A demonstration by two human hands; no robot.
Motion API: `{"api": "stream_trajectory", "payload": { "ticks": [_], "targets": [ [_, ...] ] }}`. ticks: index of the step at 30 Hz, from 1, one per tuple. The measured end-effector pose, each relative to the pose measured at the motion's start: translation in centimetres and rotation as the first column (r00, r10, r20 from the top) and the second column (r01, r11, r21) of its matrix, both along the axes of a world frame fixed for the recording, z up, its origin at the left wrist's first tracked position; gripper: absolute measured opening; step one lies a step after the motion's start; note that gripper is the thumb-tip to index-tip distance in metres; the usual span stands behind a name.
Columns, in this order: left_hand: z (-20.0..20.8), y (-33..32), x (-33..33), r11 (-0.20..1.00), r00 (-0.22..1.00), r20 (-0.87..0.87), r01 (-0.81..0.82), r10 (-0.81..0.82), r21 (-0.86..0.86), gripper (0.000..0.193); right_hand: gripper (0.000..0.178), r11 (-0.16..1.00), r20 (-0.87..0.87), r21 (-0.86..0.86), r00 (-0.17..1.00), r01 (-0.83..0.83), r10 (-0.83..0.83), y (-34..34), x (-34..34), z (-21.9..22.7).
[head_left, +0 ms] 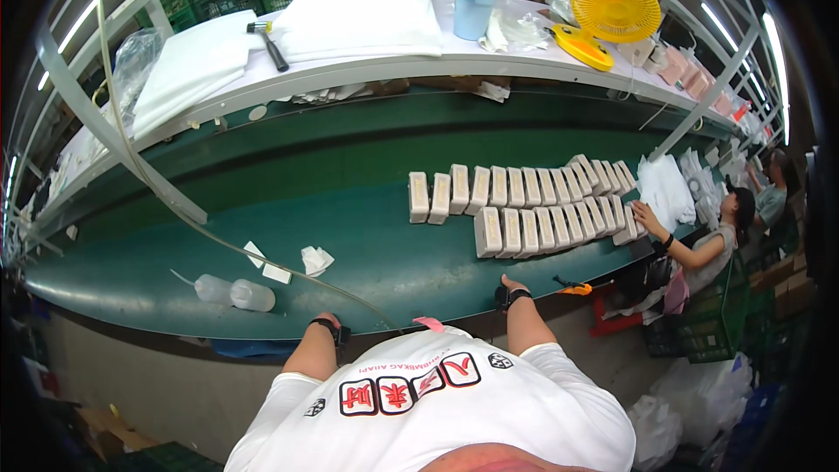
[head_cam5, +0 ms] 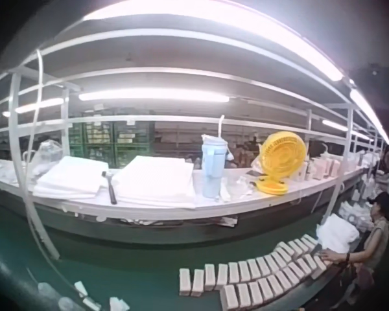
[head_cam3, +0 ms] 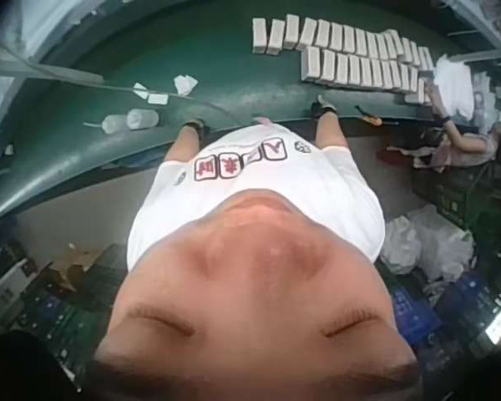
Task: Inspecting and cleaning white plastic component enclosures using an air nozzle on a production line.
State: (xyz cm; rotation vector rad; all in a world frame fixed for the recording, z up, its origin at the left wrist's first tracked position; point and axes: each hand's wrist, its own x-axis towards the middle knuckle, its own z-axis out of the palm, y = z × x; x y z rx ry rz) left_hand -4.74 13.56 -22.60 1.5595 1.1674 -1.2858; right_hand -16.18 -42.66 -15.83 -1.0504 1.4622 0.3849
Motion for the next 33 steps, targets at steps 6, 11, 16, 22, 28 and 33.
{"api": "stream_trajectory", "payload": {
  "ticks": [6,11,16,22,28,33],
  "targets": [
    [-4.8,2.4,0.0,0.998,0.995,0.079,0.067,-0.067,0.01,0.008,0.045,0.996,-0.019,-0.018,0.996,-0.089,0.088,0.8,0.1,1.8],
    [-6.4,2.7,0.5,0.995,0.986,0.135,0.094,-0.095,0.017,0.005,0.043,0.999,0.052,0.031,0.998,-0.019,0.018,0.2,-0.4,-0.1],
    [-7.2,4.6,0.1,0.997,0.967,0.242,0.078,-0.079,0.013,0.004,0.046,0.998,0.083,0.052,0.996,-0.043,0.038,0.3,0.1,0.0],
    [-2.2,1.6,-1.7,0.903,0.749,0.507,0.326,-0.428,0.281,0.009,0.046,0.99,0.034,0.128,0.998,-0.052,0.049,-0.7,0.0,-1.1],
    [-0.7,6.2,-3.8,0.878,0.643,0.681,0.479,-0.351,0.001,0.027,0.045,0.97,0.051,0.235,0.997,-0.069,0.058,-3.1,0.2,-8.5],
    [5.7,-6.1,-8.7,0.594,0.401,0.788,-0.802,0.467,0.056,0.042,0.047,0.975,0.071,0.123,0.981,-0.188,0.18,-3.3,1.0,-7.3]
  ]
}}
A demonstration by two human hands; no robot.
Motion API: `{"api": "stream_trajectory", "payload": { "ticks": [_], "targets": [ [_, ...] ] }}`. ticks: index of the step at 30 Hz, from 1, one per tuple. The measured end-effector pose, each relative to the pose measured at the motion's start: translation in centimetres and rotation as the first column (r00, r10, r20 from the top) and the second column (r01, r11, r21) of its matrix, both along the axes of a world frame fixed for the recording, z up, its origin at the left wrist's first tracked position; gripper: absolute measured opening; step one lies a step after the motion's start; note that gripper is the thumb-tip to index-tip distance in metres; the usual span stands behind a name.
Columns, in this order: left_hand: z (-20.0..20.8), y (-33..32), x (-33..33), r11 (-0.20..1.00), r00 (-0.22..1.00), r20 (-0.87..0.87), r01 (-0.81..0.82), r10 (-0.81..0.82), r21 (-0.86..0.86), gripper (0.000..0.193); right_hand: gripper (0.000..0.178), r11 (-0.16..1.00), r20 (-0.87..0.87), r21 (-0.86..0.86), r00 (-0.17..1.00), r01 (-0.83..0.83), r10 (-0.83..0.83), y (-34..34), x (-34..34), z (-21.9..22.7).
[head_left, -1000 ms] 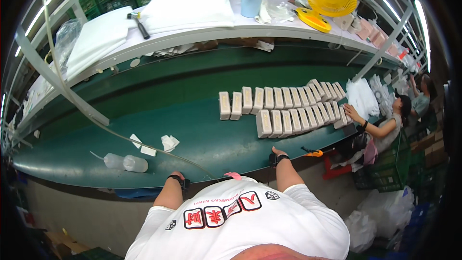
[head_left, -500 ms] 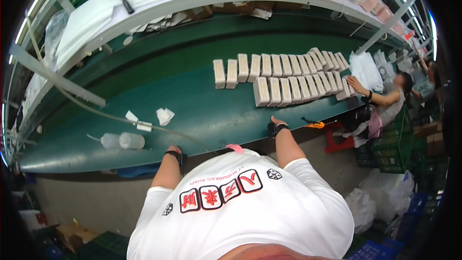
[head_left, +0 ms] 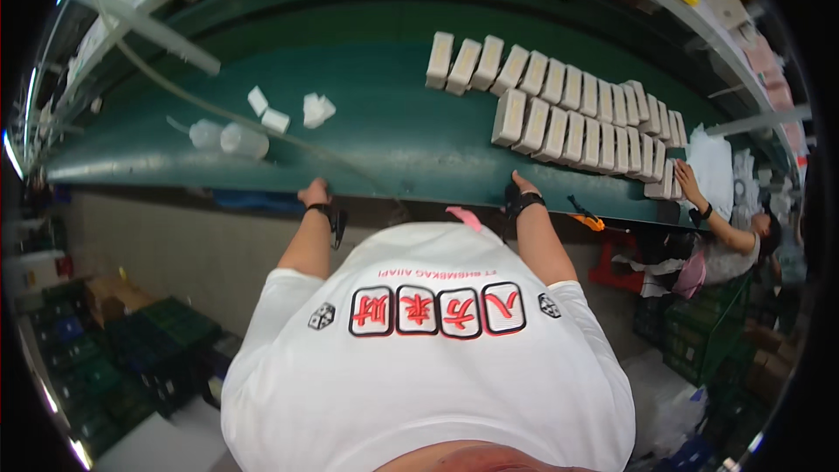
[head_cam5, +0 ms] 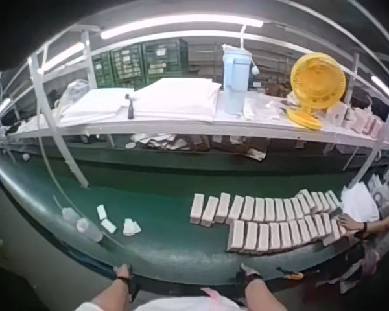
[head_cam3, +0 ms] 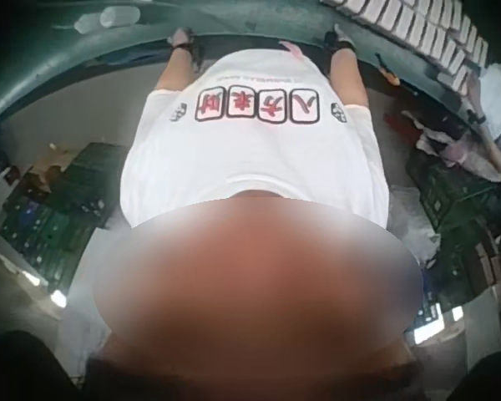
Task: Inspecting and cleaning white plastic component enclosures using an air nozzle on a production line.
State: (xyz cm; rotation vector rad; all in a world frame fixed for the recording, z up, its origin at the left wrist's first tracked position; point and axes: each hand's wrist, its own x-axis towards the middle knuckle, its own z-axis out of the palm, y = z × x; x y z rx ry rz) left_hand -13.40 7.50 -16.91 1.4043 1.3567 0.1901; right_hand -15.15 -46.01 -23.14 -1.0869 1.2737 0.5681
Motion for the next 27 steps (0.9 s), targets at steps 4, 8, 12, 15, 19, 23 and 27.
{"api": "stream_trajectory", "payload": {
  "ticks": [4,8,12,15,19,23,27],
  "targets": [
    [-0.8,-2.3,-8.4,0.928,0.96,0.025,0.278,-0.281,-0.248,0.052,0.053,0.989,-0.016,0.127,0.997,0.08,-0.078,0.9,-1.4,5.0],
    [-4.5,-5.1,-18.4,0.705,0.623,-0.338,0.567,-0.706,-0.427,0.045,0.047,0.987,-0.052,0.106,0.992,0.119,-0.114,2.5,-1.1,10.4],
    [-7.9,-8.2,-26.6,0.495,0.314,-0.505,0.824,-0.804,-0.276,0.041,0.04,0.967,-0.116,0.19,0.982,0.169,-0.149,2.5,-1.9,10.4],
    [-6.3,-10.9,-27.8,0.547,0.408,-0.418,0.782,-0.812,-0.299,0.039,0.037,0.94,-0.141,0.287,0.978,0.186,-0.151,1.3,-2.5,9.5],
    [-5.5,-13.3,-27.5,0.725,0.624,-0.369,0.604,-0.688,-0.331,0.039,0.033,0.89,-0.176,0.391,0.968,0.233,-0.176,0.4,-2.5,9.3],
    [-7.2,-14.2,-25.7,0.779,0.705,-0.332,0.565,-0.627,-0.273,0.04,0.033,0.85,-0.225,0.408,0.939,0.335,-0.262,0.2,-2.2,9.6],
    [-7.2,-16.7,-23.9,0.844,0.826,-0.211,0.469,-0.523,-0.26,0.037,0.038,0.821,-0.221,0.448,0.934,0.353,-0.281,0.3,-2.4,10.5]
  ]
}}
